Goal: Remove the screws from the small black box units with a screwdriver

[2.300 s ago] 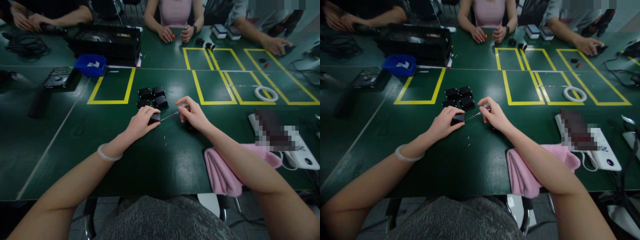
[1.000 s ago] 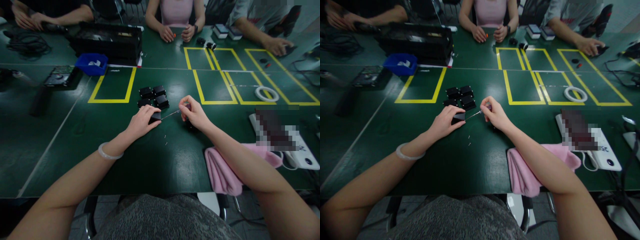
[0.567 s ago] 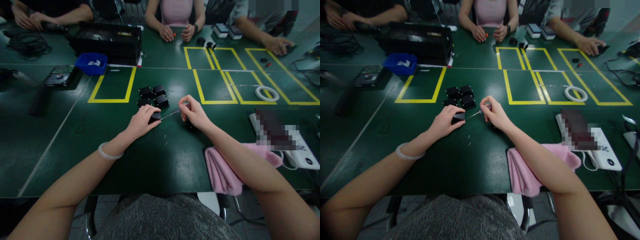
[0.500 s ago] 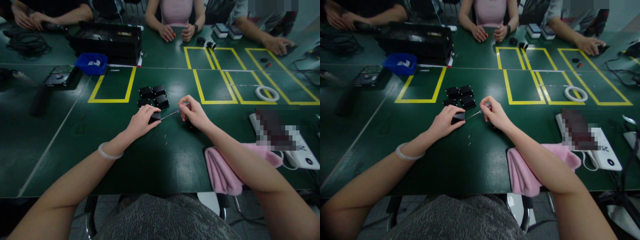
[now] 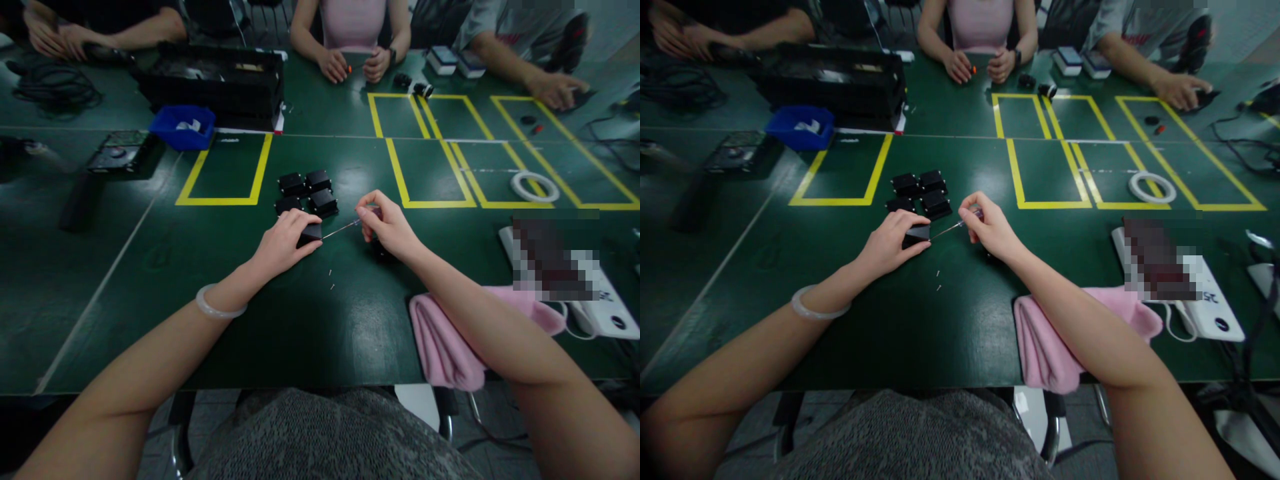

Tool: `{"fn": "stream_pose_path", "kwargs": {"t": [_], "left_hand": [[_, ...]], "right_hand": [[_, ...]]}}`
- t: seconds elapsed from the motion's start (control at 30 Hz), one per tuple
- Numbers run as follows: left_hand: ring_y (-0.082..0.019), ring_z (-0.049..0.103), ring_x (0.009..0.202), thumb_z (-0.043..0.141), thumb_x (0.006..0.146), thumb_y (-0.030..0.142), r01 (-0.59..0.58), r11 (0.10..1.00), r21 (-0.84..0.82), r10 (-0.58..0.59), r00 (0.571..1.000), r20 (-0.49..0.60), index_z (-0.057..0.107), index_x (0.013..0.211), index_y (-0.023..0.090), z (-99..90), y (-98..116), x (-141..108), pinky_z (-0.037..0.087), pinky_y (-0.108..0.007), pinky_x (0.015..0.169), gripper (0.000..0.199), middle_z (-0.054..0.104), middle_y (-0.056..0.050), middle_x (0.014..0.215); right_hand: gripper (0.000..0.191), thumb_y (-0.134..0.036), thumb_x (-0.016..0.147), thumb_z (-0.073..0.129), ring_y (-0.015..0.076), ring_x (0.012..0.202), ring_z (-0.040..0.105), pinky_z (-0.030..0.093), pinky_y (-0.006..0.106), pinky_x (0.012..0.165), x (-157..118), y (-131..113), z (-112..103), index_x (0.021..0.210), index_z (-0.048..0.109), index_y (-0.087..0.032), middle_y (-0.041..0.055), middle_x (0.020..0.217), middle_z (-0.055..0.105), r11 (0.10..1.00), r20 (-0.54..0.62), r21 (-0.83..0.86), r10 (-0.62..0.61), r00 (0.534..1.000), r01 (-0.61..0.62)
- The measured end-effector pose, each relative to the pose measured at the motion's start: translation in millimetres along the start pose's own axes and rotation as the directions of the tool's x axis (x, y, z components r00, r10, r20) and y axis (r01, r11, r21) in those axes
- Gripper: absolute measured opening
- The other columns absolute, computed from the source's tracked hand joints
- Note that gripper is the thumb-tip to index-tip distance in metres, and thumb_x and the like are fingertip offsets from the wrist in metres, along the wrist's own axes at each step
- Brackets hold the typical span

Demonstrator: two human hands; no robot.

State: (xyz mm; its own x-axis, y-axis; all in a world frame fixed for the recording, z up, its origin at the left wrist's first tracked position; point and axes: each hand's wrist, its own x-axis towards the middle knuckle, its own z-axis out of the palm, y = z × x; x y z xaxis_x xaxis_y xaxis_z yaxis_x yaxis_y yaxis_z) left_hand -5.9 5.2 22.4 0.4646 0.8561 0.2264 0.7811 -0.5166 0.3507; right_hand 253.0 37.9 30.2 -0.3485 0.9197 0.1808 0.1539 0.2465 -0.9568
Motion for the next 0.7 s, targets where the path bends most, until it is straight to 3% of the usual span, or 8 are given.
{"fn": "stream_pose_path", "kwargs": {"t": [0.1, 0.33, 0.53, 0.7], "left_hand": [[-0.031, 0.058, 0.119, 0.063, 0.097, 0.036, 0.003, 1.000, 0.001, -0.003, 1.000, 0.007, 0.055, 0.132, 0.023, -0.7, 0.6, 0.1, 0.055, -0.048, 0.095, 0.038, 0.061, -0.011, 0.129], [-0.030, 0.059, 0.118, 0.064, 0.097, 0.035, -0.018, 1.000, 0.013, 0.018, 1.000, -0.016, 0.055, 0.130, 0.022, 1.1, -0.4, -0.1, 0.054, -0.047, 0.096, 0.037, 0.062, -0.011, 0.126], [-0.031, 0.059, 0.118, 0.064, 0.097, 0.036, -0.010, 1.000, 0.012, 0.010, 1.000, -0.011, 0.055, 0.131, 0.023, 1.1, -1.0, -0.2, 0.055, -0.048, 0.096, 0.037, 0.061, -0.010, 0.127], [-0.031, 0.058, 0.118, 0.063, 0.097, 0.036, -0.007, 1.000, 0.001, 0.007, 1.000, -0.008, 0.055, 0.131, 0.023, 0.5, -0.6, -0.4, 0.054, -0.047, 0.096, 0.038, 0.061, -0.011, 0.127]], "right_hand": [[0.023, -0.043, 0.099, 0.060, 0.0092, 0.041, 0.049, 0.036, 0.024, 0.045, 0.1, -0.3, -0.4, 0.092, 0.051, -0.023, -0.0120, 0.047, 0.040, 1.000, 0.011, -0.008, 0.005, 1.000, -0.005], [0.021, -0.038, 0.096, 0.065, 0.0090, 0.043, 0.052, 0.039, 0.024, 0.047, 0.4, -1.7, -0.4, 0.096, 0.050, -0.023, -0.0102, 0.053, 0.051, 0.999, 0.020, 0.051, -0.003, 1.000, 0.001], [0.029, -0.048, 0.098, 0.062, 0.0082, 0.039, 0.045, 0.038, 0.024, 0.045, 0.3, -0.2, -0.2, 0.089, 0.052, -0.023, -0.0127, 0.045, 0.038, 0.998, 0.036, 0.053, 0.019, 0.999, -0.021], [0.018, -0.035, 0.095, 0.065, 0.0092, 0.045, 0.052, 0.041, 0.025, 0.049, -0.2, -2.6, -1.4, 0.097, 0.051, -0.023, -0.0102, 0.053, 0.051, 0.999, 0.036, 0.048, 0.000, 0.999, -0.002]]}}
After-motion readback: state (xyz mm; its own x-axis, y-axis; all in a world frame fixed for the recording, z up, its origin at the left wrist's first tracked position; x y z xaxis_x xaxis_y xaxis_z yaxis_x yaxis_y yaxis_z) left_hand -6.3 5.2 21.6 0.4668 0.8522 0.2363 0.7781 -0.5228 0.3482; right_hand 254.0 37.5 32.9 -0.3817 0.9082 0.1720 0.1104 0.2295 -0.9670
